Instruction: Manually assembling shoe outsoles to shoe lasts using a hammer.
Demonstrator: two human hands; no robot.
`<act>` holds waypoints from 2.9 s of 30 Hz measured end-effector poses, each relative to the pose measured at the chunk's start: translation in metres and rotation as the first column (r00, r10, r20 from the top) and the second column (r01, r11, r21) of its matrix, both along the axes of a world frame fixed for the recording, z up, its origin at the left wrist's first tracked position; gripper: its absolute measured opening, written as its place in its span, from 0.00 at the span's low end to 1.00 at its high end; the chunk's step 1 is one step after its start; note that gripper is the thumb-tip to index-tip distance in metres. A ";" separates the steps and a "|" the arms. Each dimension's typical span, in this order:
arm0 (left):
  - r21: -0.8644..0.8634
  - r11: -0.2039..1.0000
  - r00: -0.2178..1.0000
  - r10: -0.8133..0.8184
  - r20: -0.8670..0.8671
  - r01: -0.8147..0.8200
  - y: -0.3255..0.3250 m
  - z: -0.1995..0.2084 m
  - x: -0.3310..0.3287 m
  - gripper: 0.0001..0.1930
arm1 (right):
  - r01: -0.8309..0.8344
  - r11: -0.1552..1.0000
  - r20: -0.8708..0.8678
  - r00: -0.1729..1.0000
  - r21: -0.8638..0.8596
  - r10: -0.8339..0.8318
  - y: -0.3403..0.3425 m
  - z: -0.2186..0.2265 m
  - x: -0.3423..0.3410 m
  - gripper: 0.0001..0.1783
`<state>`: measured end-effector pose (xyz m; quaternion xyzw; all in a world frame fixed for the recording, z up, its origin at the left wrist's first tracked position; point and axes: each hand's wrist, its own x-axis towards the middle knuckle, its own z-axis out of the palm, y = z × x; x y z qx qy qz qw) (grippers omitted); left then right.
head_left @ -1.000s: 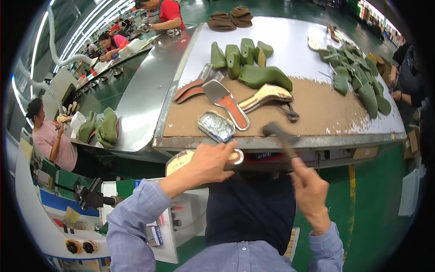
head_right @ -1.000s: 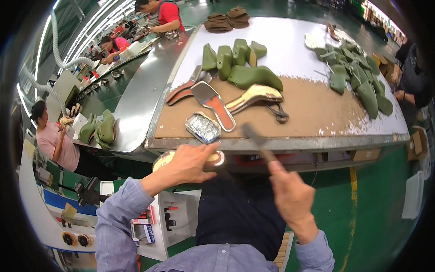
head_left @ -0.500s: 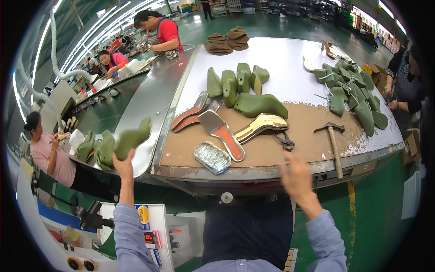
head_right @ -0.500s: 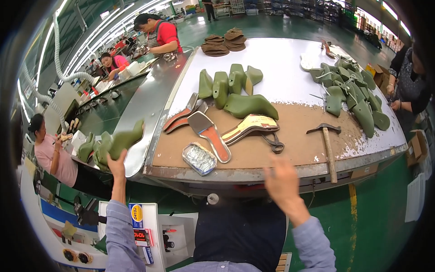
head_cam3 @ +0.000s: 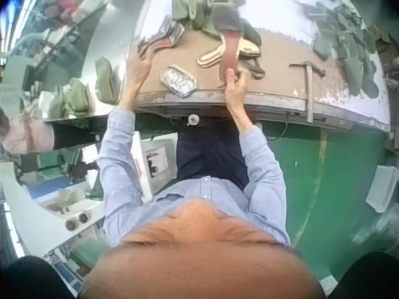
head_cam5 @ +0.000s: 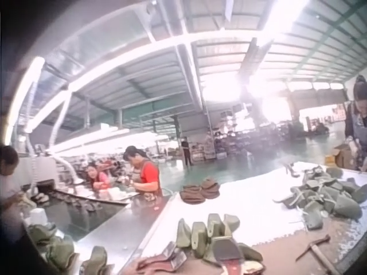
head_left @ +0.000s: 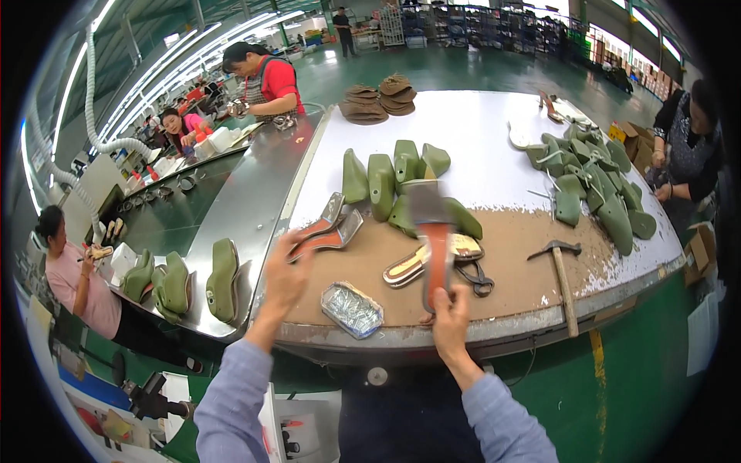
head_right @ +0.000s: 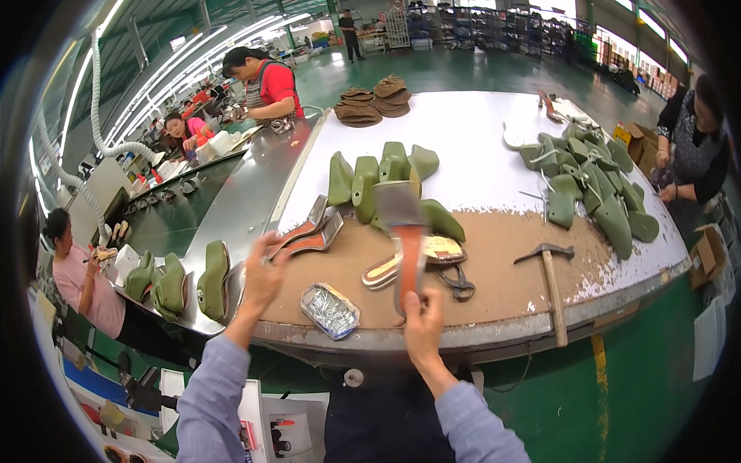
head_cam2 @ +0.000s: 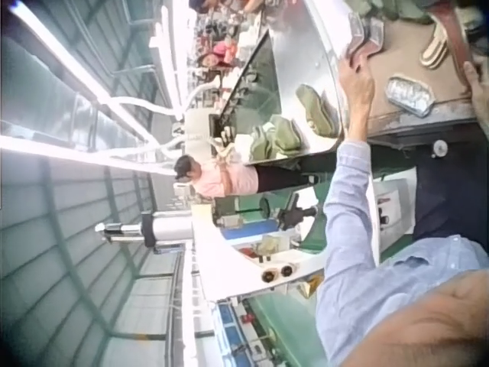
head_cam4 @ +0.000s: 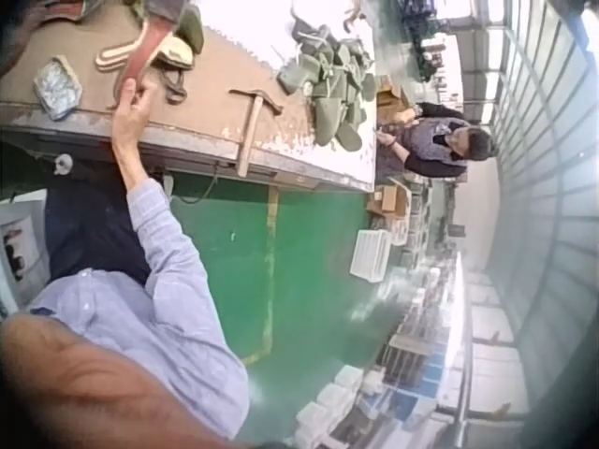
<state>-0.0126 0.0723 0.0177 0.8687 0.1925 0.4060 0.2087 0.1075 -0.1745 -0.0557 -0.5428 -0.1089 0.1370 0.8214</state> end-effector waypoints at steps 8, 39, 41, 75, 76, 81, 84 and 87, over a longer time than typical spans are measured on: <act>-0.083 0.992 0.978 0.078 -0.194 -0.095 0.004 -0.044 0.196 0.38 | -0.126 0.982 0.243 0.957 -0.141 0.158 -0.043 -0.030 0.004 0.09; -0.610 0.255 0.566 0.230 0.792 0.750 -0.130 0.005 -0.092 0.37 | -0.259 0.774 0.724 0.276 -0.578 0.633 -0.038 0.059 -0.063 0.37; -0.681 0.199 0.596 0.356 0.720 0.704 -0.126 -0.022 -0.099 0.27 | -0.205 0.712 0.690 0.179 -0.671 0.702 -0.033 0.066 -0.068 0.37; -0.081 0.963 0.495 -0.203 -0.845 0.257 -0.041 -0.035 0.037 0.11 | -0.125 0.766 0.729 0.245 -0.630 0.639 -0.008 0.002 -0.087 0.21; -0.015 0.964 0.578 -0.171 -0.798 0.265 -0.039 -0.044 0.039 0.11 | -0.073 0.836 0.808 0.224 -0.544 0.545 -0.005 -0.005 -0.088 0.20; -0.151 0.949 0.634 -0.298 -0.713 0.276 -0.046 -0.023 0.025 0.09 | -0.008 0.750 0.737 0.178 -0.662 0.652 0.000 0.000 -0.096 0.24; -0.204 0.945 0.672 -0.325 -0.665 0.256 -0.055 -0.019 0.031 0.08 | -0.005 0.750 0.733 0.206 -0.662 0.648 -0.006 0.003 -0.090 0.24; -0.211 0.941 0.698 -0.337 -0.632 0.264 -0.056 -0.014 0.027 0.08 | -0.003 0.754 0.735 0.216 -0.657 0.642 -0.004 0.003 -0.091 0.26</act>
